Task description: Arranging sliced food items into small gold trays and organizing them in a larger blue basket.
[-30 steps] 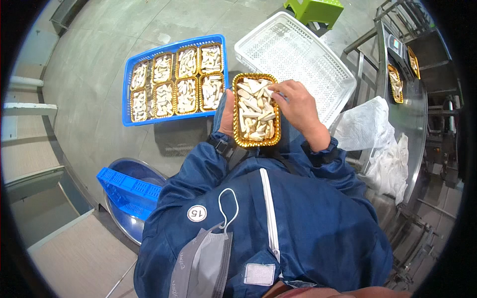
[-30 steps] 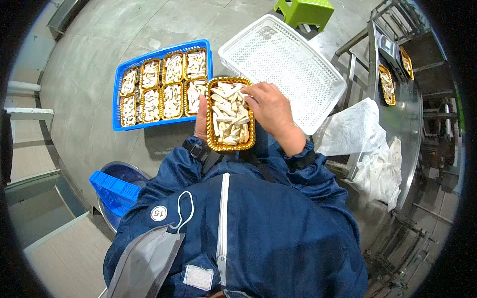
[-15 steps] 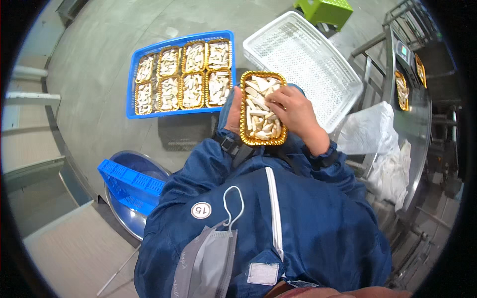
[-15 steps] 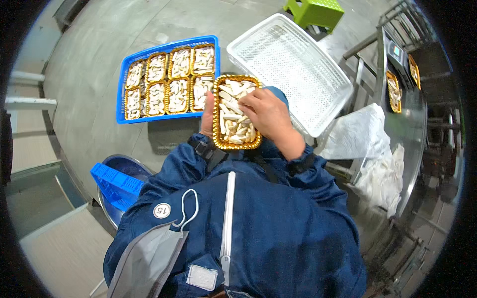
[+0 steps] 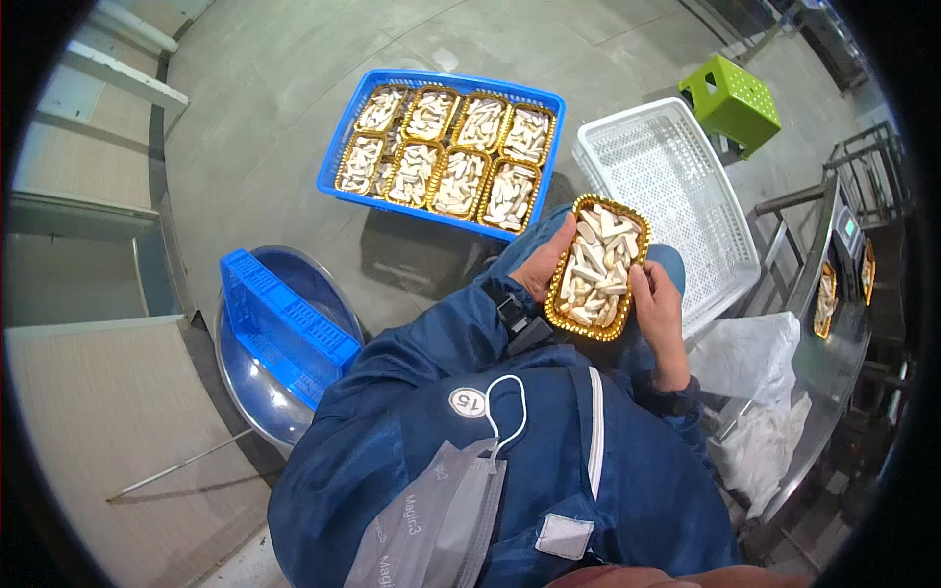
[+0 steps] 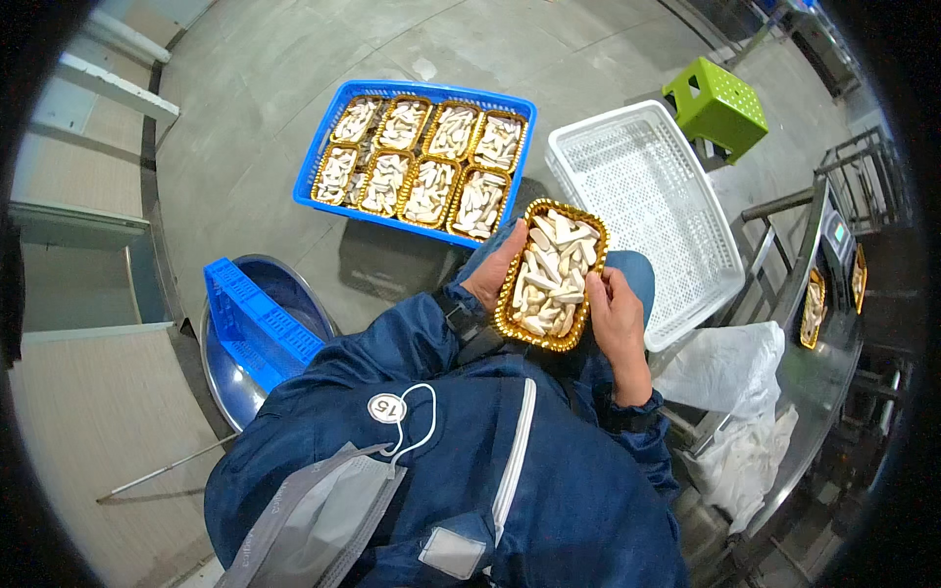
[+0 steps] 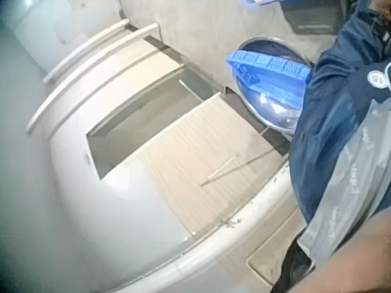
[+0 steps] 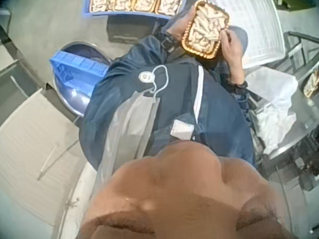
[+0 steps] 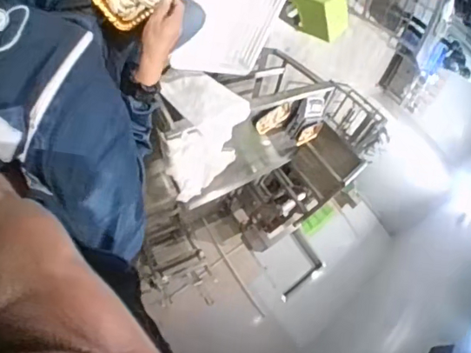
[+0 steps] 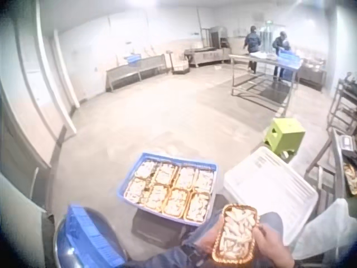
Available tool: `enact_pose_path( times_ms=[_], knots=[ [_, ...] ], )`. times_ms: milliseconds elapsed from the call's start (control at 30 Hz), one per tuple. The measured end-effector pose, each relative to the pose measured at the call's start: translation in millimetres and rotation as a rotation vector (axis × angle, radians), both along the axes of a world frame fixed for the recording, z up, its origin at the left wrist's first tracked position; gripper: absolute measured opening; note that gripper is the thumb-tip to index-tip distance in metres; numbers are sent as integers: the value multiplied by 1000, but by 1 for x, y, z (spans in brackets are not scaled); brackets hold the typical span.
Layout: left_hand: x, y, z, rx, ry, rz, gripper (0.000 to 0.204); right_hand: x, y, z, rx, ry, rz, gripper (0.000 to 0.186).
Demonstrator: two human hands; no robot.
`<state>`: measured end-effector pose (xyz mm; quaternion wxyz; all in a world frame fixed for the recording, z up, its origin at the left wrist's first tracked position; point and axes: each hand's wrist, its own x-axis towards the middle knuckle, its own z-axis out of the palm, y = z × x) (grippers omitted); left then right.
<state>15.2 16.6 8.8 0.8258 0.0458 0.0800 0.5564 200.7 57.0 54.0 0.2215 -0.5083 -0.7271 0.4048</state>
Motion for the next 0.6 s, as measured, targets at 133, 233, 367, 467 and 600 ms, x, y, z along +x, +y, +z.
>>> enact_pose_path(
  times_ms=[133,233,367,467,600],
  knots=[
    [-7,-3,-1,-79,218,-3,63,4,0,-7,-90,-24,-10,24],
    [-17,-11,17,-121,400,26,53,-1,3,-5,-10,-8,0,22],
    [-41,-24,-5,-25,822,-80,41,-1,14,-7,34,-31,23,22],
    [-54,-29,-5,7,1009,-185,38,-11,22,7,-17,-103,80,25],
    [-70,-24,-4,-47,963,-207,36,-19,31,-1,17,26,114,25]
  ],
)
